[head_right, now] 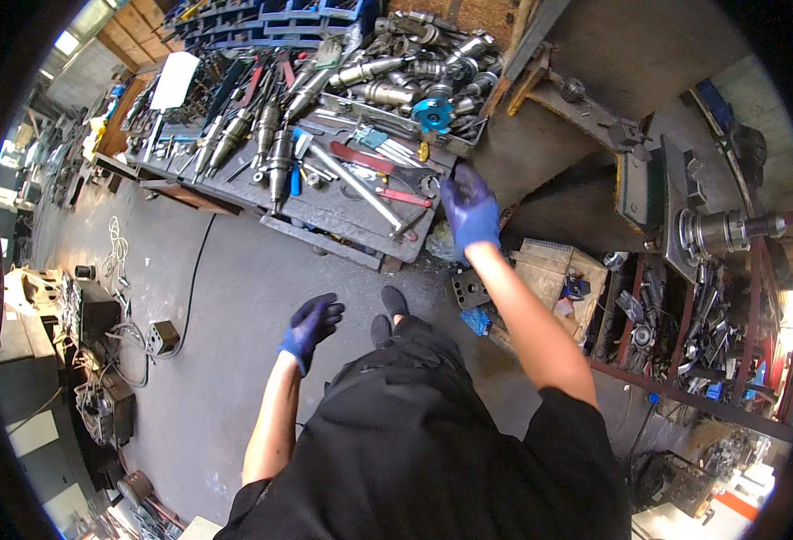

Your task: The person picks up a metal shaft from a workbench and measures it with a caliper while consulting a handwritten note. The person then picks up several other metal components, fitting a sleeve onto one of the shafts and organizing them on the workspace.

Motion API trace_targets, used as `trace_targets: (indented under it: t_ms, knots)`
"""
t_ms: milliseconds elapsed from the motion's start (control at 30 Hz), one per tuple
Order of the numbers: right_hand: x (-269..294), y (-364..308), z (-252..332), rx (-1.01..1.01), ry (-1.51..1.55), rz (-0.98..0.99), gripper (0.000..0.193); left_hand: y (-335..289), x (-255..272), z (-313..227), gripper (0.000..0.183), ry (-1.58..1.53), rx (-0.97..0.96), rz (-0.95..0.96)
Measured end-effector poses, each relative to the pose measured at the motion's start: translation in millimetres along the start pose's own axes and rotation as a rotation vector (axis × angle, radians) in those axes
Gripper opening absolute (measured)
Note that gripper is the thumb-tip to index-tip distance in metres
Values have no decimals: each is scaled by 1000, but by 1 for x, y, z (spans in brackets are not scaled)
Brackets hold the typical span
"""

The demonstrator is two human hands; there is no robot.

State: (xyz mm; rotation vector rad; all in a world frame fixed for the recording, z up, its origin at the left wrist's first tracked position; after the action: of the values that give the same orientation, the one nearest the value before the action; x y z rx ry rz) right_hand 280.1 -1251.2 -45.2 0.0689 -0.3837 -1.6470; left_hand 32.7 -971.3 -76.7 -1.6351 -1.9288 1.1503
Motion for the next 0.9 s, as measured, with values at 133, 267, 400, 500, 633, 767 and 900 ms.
trace_targets:
  t_ms: [133, 267, 400, 500, 633, 767, 900]
  knots:
    - [66, -30, 123, 516, -491, -37, 51, -6, 21, -23, 35, -90, 82, -167]
    - [199, -16, 173, 880, -934, -753, 42, 12, 29, -42, 35, -66, 126, -213]
    - [280, 24, 207, 762, -871, -921, 37, 40, 1, -82, 36, 5, 99, -122]
    - [328, 53, 180, 312, -508, -714, 37, 51, -26, -105, 40, 152, -30, -35]
    - [331, 64, 197, 268, -374, -568, 30, 49, -43, -123, 40, 300, -177, 26]
    - [327, 64, 218, 329, -500, -632, 33, 55, -36, -130, 40, 152, -190, 137]
    - [287, 40, 272, 513, -594, -750, 37, 49, -15, -159, 41, 209, -202, 136]
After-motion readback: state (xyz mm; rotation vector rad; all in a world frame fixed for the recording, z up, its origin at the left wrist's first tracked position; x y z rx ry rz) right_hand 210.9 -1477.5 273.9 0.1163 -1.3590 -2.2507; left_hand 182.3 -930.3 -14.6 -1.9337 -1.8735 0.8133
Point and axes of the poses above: each hand's wrist, its own y-axis towards the middle knuckle, its own x-axis out of the back of the hand, z = x × y, the point moved 1 cm from there along y, towards the middle knuckle, and after that the axes turned 10 degrees about x, right-handed, at the moved point
